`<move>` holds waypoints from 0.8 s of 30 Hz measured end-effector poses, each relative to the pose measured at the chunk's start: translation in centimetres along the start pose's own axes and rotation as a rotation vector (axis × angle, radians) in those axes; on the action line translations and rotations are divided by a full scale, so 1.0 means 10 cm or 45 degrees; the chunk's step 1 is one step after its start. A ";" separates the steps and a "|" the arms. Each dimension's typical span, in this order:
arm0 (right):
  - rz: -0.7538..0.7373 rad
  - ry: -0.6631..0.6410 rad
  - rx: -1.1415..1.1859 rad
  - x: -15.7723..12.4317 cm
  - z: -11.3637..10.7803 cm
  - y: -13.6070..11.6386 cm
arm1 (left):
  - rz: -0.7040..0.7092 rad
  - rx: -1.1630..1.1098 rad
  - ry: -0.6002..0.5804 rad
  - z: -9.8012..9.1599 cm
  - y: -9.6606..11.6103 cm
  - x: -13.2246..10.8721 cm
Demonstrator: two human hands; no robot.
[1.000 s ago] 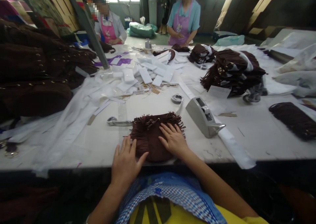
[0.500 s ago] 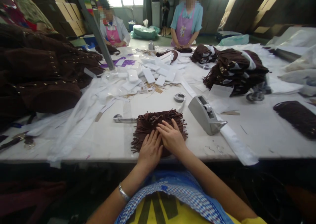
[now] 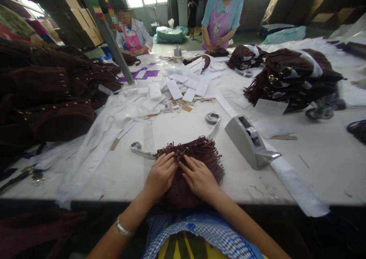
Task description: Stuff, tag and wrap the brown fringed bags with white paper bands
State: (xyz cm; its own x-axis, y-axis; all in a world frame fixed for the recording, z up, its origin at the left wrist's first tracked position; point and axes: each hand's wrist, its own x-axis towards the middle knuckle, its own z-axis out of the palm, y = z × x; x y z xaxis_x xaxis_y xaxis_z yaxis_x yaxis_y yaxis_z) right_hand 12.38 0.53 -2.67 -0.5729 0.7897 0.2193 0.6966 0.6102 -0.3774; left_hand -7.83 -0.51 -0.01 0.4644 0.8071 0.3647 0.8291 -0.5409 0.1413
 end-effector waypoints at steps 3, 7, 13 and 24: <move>0.024 -0.014 -0.010 0.02 0.01 0.01 | 0.148 0.118 -0.194 0.10 -0.10 0.13; 0.033 -0.004 0.011 0.02 0.00 0.01 | -0.044 0.318 -0.206 0.03 -0.13 0.06; 0.042 0.000 0.035 0.02 -0.01 0.02 | -0.594 0.510 -0.673 -0.50 -0.33 -0.28; 0.018 -0.049 -0.053 0.02 -0.01 0.00 | 0.014 -0.001 -0.425 -0.24 -0.26 -0.06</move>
State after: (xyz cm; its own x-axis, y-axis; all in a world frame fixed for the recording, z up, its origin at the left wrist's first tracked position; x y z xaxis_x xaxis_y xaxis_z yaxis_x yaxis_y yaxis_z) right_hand 12.30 0.75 -2.55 -0.5787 0.7955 0.1795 0.7214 0.6020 -0.3423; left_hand -10.95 -0.15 1.60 0.5498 0.8341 0.0449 0.8232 -0.5502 0.1401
